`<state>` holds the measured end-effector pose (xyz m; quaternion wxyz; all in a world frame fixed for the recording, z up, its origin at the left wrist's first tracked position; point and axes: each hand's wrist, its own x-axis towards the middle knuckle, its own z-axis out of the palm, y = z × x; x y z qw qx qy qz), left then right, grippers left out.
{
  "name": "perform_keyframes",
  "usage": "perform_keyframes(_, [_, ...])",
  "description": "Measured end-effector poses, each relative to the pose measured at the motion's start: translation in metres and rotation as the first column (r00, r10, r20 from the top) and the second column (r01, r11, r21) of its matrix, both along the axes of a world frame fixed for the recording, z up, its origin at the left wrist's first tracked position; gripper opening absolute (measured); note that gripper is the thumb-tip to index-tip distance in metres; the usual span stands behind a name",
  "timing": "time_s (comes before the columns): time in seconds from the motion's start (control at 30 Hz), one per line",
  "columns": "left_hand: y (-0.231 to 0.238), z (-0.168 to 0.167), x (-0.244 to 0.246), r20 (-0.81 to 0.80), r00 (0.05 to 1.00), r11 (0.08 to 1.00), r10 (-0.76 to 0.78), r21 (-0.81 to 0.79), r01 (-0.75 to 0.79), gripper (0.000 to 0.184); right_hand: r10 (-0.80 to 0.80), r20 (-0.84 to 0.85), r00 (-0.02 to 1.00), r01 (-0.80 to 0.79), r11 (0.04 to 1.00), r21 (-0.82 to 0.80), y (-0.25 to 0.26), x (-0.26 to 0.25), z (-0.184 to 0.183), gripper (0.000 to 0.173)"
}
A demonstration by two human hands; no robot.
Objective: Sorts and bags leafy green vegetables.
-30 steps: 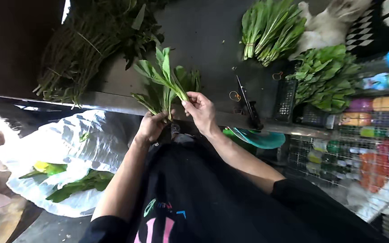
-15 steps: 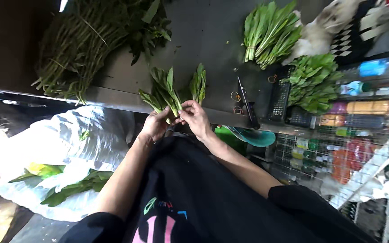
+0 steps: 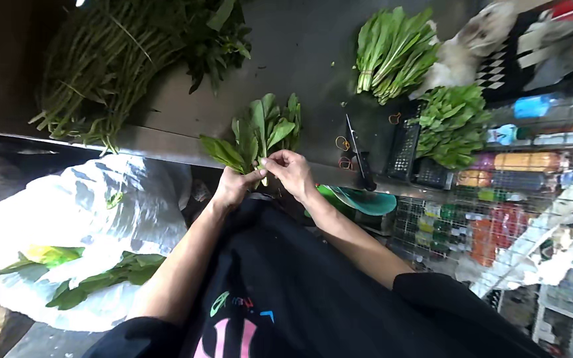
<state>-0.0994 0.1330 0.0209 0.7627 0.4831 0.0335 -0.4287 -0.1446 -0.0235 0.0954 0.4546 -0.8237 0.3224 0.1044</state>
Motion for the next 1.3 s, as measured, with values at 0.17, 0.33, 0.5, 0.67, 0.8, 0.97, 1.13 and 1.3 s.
perform_keyframes(0.17, [-0.002,0.004,0.0,0.177,0.984,0.996,-0.027,0.086,0.012,0.041,-0.027,-0.089,0.996,0.032,0.998,0.06,-0.007,0.0,0.001,0.016])
perform_keyframes(0.33, [-0.01,0.008,-0.001,-0.064,0.996,0.997,0.068,-0.026,-0.07,0.028,-0.169,0.109,0.98,0.117,0.919,0.377,-0.015,-0.021,0.005,0.021])
perform_keyframes(0.5, [-0.024,0.011,-0.009,-0.234,0.957,0.976,0.17,-0.092,-0.196,0.035,-0.127,0.289,0.949,-0.001,0.914,0.405,-0.029,-0.037,0.004,0.024])
perform_keyframes(0.67, [-0.04,0.013,-0.028,-0.273,0.938,0.961,0.214,-0.111,-0.252,0.032,-0.074,0.366,0.928,-0.095,0.902,0.422,-0.047,-0.055,0.002,0.027])
perform_keyframes(0.8, [-0.057,0.015,-0.05,-0.101,0.961,0.961,0.256,-0.079,-0.264,0.033,-0.046,0.264,0.963,-0.059,0.924,0.378,-0.063,-0.06,-0.004,0.028])
perform_keyframes(0.97, [-0.07,0.021,-0.078,0.075,0.963,0.963,0.258,0.063,-0.262,0.039,0.044,0.118,0.992,-0.097,0.866,0.491,-0.08,-0.061,-0.014,0.048])
perform_keyframes(1.13, [-0.068,0.036,-0.1,0.078,0.939,0.93,0.336,0.131,-0.344,0.037,0.128,0.117,0.985,-0.173,0.785,0.595,-0.082,-0.077,-0.024,0.049])
perform_keyframes(1.3, [-0.057,0.046,-0.107,0.046,0.939,0.939,0.34,0.044,-0.342,0.03,0.182,0.301,0.936,-0.327,0.765,0.554,-0.078,-0.084,-0.022,0.021])
